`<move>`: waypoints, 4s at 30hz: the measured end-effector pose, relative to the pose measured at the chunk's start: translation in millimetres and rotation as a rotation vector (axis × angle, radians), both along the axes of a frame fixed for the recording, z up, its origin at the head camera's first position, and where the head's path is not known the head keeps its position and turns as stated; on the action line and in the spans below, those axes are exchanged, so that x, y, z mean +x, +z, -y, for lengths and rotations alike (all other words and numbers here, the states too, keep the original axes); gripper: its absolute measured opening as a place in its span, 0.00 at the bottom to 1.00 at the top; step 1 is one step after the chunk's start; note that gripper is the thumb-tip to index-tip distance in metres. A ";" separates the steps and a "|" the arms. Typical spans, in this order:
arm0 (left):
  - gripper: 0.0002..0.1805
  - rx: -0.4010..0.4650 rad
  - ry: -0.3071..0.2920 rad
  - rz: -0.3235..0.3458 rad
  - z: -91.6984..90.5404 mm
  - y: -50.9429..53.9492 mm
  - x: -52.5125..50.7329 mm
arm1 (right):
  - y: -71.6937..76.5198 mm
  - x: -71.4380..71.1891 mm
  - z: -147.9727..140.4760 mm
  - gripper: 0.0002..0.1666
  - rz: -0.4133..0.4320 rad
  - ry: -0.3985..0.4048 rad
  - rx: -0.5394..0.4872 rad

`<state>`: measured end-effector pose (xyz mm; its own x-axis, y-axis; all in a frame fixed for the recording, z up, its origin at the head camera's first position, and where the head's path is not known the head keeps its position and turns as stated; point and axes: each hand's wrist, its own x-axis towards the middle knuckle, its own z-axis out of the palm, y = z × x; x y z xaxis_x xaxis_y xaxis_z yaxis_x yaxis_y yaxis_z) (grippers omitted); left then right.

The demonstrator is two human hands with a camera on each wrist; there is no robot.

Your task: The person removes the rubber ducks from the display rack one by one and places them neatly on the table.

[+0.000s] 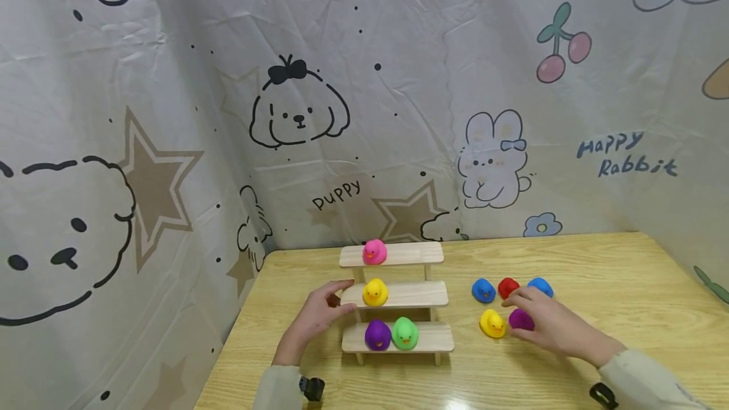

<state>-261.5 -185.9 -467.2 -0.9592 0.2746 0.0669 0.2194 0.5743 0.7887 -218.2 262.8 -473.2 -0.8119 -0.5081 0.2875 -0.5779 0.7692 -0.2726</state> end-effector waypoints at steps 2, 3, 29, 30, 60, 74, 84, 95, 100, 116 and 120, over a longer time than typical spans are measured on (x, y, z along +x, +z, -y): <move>0.30 -0.001 -0.002 0.002 -0.1 -0.2 0.3 | 3.4 2.5 6.4 0.23 -0.034 0.031 0.001; 0.30 -0.002 -0.003 0.003 -0.3 -0.1 0.5 | 4.5 3.3 9.7 0.23 -0.051 0.047 -0.001; 0.31 -0.008 -0.006 -0.001 1.5 -1.3 -1.1 | 26.3 16.3 105.3 0.23 -0.185 0.316 -0.109; 0.31 -0.008 -0.006 -0.001 1.6 -1.5 -1.2 | 26.1 16.5 109.0 0.23 -0.184 0.323 -0.111; 0.29 0.007 -0.028 -0.055 0.3 0.9 0.2 | 11.2 9.4 169.8 0.22 -0.048 0.245 0.010; 0.29 0.013 -0.021 -0.059 1.0 -2.0 -1.6 | 18.5 12.0 144.3 0.21 -0.046 0.246 -0.050; 0.30 0.005 -0.014 -0.043 2.1 -4.0 -3.3 | 30.5 11.4 93.6 0.21 -0.272 0.274 -0.162; 0.29 0.015 -0.026 -0.044 1.2 -2.1 -3.0 | 24.7 9.5 29.4 0.23 -0.237 0.059 -0.083; 0.29 0.015 -0.032 -0.050 0.9 -1.9 -2.5 | 12.9 7.0 2.1 0.23 -0.236 -0.005 -0.075; 0.29 0.018 -0.028 -0.042 0.6 -0.3 -0.9 | -3.0 0.8 -45.2 0.23 -0.088 -0.162 0.021; 0.29 0.017 -0.025 -0.040 0.5 -1.2 -0.7 | -6.0 0.5 -49.3 0.22 -0.040 -0.174 0.032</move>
